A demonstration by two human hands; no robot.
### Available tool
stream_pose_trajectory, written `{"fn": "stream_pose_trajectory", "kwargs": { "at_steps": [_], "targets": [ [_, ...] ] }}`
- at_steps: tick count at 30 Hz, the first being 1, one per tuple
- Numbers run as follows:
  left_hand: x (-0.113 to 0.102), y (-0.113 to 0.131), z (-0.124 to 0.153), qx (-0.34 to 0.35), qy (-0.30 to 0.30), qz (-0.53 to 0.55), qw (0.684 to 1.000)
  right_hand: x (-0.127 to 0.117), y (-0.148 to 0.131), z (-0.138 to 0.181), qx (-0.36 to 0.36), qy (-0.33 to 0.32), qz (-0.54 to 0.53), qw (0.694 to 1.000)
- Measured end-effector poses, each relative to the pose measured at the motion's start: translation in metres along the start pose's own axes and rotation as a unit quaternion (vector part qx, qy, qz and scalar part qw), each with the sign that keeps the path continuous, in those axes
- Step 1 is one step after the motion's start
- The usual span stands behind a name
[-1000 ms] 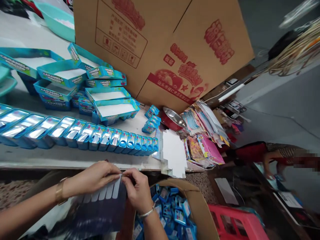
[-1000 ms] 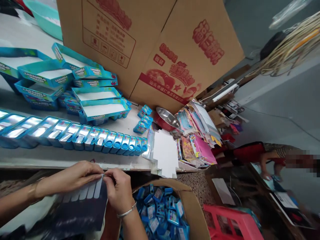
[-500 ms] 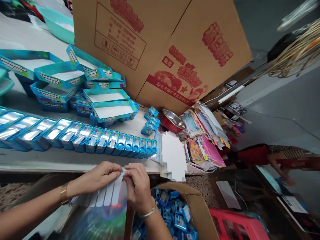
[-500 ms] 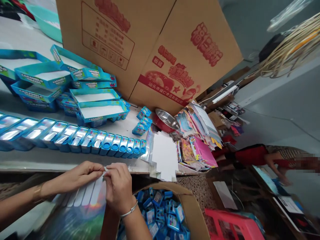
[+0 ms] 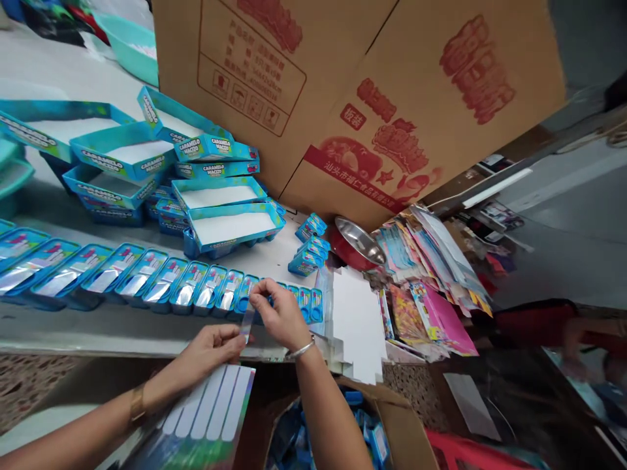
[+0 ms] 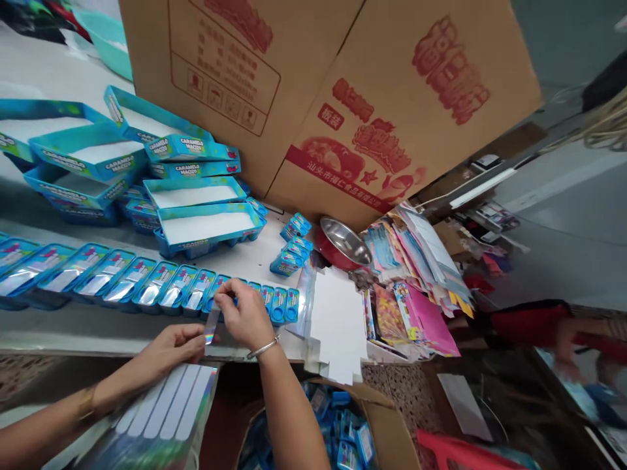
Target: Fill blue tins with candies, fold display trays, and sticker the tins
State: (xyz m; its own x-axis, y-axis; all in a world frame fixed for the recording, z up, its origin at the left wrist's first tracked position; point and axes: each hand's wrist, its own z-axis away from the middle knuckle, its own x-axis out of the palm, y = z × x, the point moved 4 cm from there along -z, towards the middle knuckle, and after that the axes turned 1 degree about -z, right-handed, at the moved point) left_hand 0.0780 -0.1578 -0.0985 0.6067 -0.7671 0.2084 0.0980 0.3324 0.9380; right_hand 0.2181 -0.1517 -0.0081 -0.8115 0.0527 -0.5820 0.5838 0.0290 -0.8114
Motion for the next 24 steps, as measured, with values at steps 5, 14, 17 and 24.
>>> {"fn": "stream_pose_trajectory", "kwargs": {
  "at_steps": [5, 14, 17, 24],
  "targets": [
    [-0.009, 0.004, -0.007, 0.004, 0.101, -0.026, 0.995, 0.008, 0.009, -0.008, -0.009, 0.041, 0.067, 0.997],
    [-0.018, -0.013, -0.019, -0.035, 0.136, -0.005, 0.99, 0.018, 0.02, -0.018, -0.024, 0.063, 0.143, 0.987],
    [-0.021, -0.026, -0.026, -0.065, 0.15, 0.0, 0.987, 0.017, 0.025, -0.023, 0.001, 0.069, 0.139, 0.988],
    [-0.025, -0.034, -0.03, -0.015, 0.151, -0.059, 0.987, 0.021, 0.022, -0.026, -0.011, 0.098, 0.153, 0.983]
  ]
}}
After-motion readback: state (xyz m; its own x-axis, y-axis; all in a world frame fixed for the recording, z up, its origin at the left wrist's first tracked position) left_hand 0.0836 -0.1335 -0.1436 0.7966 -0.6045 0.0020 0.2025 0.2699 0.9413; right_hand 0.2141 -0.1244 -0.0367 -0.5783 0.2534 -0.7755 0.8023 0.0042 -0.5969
